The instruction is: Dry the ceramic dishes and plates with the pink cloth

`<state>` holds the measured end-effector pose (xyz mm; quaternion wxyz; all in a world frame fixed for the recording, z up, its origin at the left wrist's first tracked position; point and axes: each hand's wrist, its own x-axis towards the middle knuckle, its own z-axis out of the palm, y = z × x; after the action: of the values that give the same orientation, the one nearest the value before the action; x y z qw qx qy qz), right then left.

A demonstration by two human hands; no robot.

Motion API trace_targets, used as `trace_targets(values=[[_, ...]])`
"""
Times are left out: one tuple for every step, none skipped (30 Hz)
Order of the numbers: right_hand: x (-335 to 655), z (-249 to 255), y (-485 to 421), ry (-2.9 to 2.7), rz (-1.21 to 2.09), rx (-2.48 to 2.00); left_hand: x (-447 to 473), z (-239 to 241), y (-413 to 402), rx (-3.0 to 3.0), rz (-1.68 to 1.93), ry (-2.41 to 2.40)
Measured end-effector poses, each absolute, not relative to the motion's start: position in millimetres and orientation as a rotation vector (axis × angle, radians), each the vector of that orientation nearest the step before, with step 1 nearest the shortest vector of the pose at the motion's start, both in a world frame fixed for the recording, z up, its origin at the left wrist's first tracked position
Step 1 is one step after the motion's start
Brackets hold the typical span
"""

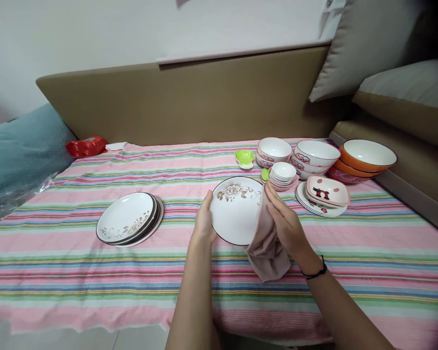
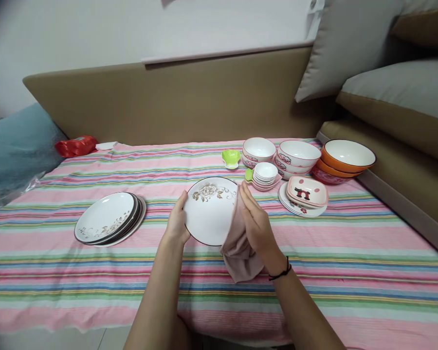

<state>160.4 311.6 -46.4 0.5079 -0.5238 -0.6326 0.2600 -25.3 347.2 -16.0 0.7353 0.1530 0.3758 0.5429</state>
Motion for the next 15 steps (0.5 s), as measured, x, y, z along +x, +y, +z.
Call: trace_targets(values=[[162.1, -47.4, 313.3, -1.446, 0.701, -1.238, -26.2, -15.4, 347.1, 0.338, 1.196, 0.822], [163.2, -48.5, 315.0, -1.367, 0.771, -1.215, -27.1, -14.8, 347.0, 0.347, 1.188, 0.820], [163.8, -49.6, 316.5, -1.292, 0.833, -1.196, -28.2, -14.3, 346.9, 0.363, 1.170, 0.820], [163.9, -50.4, 317.7, -1.236, 0.892, -1.182, -29.4, -14.1, 346.8, 0.383, 1.142, 0.825], [163.6, -50.8, 318.4, -1.202, 0.945, -1.179, -30.8, -14.1, 346.6, 0.406, 1.108, 0.832], [163.1, -50.8, 318.7, -1.194, 0.977, -1.196, -32.3, -14.6, 346.3, 0.435, 1.072, 0.840], [162.2, -50.3, 318.5, -1.213, 0.979, -1.241, -33.7, -15.3, 345.9, 0.466, 1.036, 0.850], [161.2, -49.4, 317.8, -1.248, 0.939, -1.309, -34.7, -16.4, 345.4, 0.495, 1.000, 0.862], [160.1, -48.2, 316.9, -1.282, 0.859, -1.386, -35.4, -17.5, 344.8, 0.522, 0.968, 0.873], [159.0, -47.0, 315.9, -1.306, 0.759, -1.457, -35.6, -18.6, 344.1, 0.547, 0.939, 0.881], [158.0, -45.8, 314.9, -1.316, 0.665, -1.511, -35.2, -19.3, 343.5, 0.567, 0.915, 0.887], [157.3, -44.8, 314.2, -1.324, 0.604, -1.540, -34.4, -19.5, 343.0, 0.579, 0.897, 0.889], [157.0, -44.3, 313.8, -1.327, 0.582, -1.545, -33.4, -19.0, 342.7, 0.583, 0.884, 0.886], [157.0, -44.3, 313.8, -1.319, 0.598, -1.529, -32.1, -17.8, 342.5, 0.580, 0.877, 0.879], [157.4, -44.9, 314.3, -1.297, 0.633, -1.505, -30.9, -15.9, 342.4, 0.573, 0.879, 0.870]])
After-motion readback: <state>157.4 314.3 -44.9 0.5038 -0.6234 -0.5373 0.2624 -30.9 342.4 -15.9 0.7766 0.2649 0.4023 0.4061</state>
